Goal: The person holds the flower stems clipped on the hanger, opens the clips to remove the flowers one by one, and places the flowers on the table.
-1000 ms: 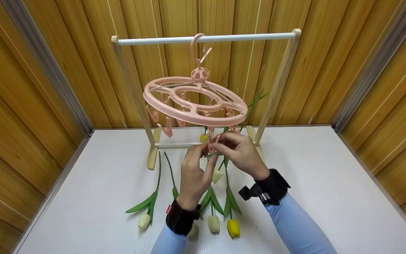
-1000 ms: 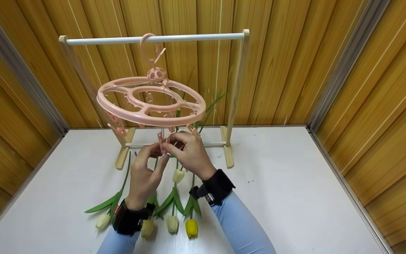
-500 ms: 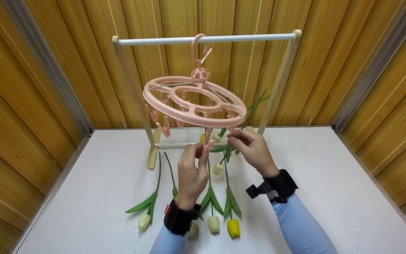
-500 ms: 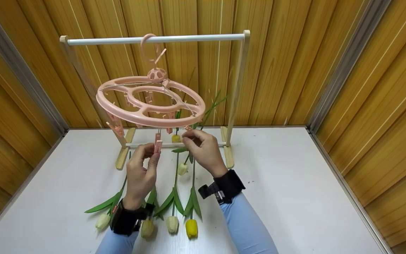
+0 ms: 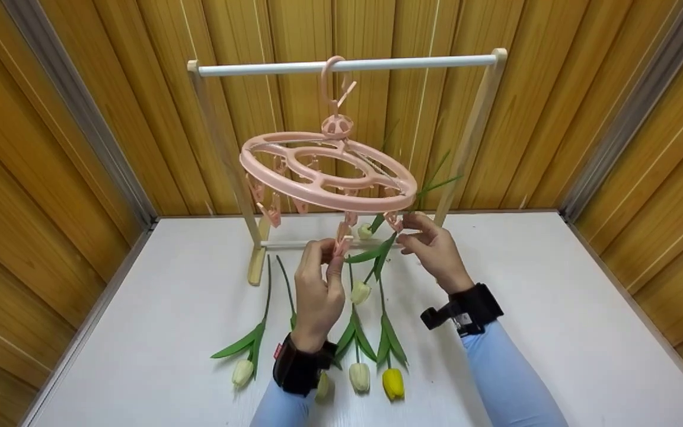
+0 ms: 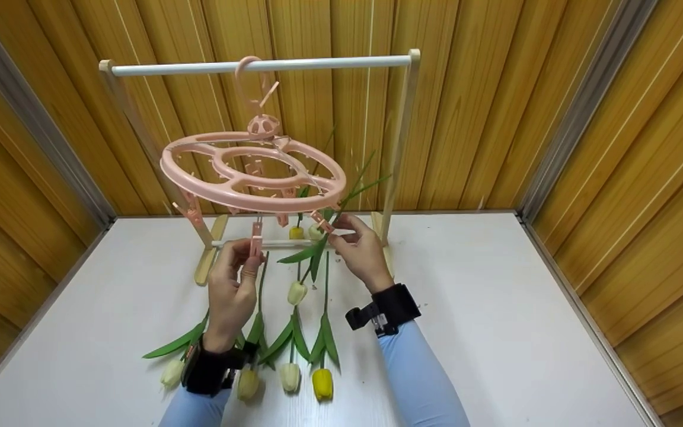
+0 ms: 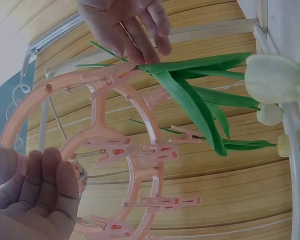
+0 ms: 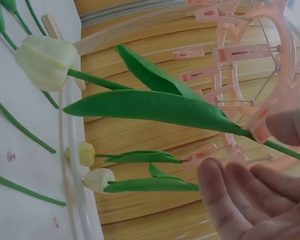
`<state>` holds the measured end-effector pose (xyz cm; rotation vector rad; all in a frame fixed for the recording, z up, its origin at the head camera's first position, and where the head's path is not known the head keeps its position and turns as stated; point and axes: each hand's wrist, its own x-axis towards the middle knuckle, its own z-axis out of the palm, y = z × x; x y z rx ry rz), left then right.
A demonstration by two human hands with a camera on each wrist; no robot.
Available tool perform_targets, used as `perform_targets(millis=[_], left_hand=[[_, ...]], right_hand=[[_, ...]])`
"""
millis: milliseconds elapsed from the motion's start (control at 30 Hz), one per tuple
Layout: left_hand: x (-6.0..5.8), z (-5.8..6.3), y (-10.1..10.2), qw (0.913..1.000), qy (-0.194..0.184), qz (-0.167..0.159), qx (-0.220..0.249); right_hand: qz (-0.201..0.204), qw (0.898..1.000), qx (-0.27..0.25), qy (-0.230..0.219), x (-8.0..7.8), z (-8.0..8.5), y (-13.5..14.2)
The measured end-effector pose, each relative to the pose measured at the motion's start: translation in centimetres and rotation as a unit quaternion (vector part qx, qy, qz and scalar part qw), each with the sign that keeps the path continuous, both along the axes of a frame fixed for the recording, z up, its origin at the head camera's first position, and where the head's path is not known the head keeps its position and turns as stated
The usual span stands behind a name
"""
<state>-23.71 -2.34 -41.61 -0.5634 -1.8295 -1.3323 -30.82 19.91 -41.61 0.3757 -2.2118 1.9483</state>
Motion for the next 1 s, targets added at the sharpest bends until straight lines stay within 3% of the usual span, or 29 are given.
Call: perform_targets(millis=[133,300,567,733,1000], left_hand=[[0.0,0.1,0.0,0.9999,0.001,-0.003,0.011],[-0.1,0.1,-0.1,0.9997,-0.002,-0.016,0.02],[-0.4,-0.3,0.1,0.9977,-0.008,-0.055,0.039],[-0.5,-0.7,0.3,0.9975,-0.006,-0.06,0.037],[-0.4,-0.8,0.8,0.9959,-0.049,-0.075,0.012]], right_hand=[[0.044,0.999,-0.013,-0.009,0.1,-0.3,-0.2],[0.064,0.998,-0.01,-0.001,0.7,-0.4,-0.6],[0.052,0.998,0.002,0.037,2.1,-0.7,-1.5],[0.052,0.997,-0.002,0.06,3.3,-1.0,-2.0],[0.044,0.996,0.0,0.076,4.8,-1.3,-2.3]])
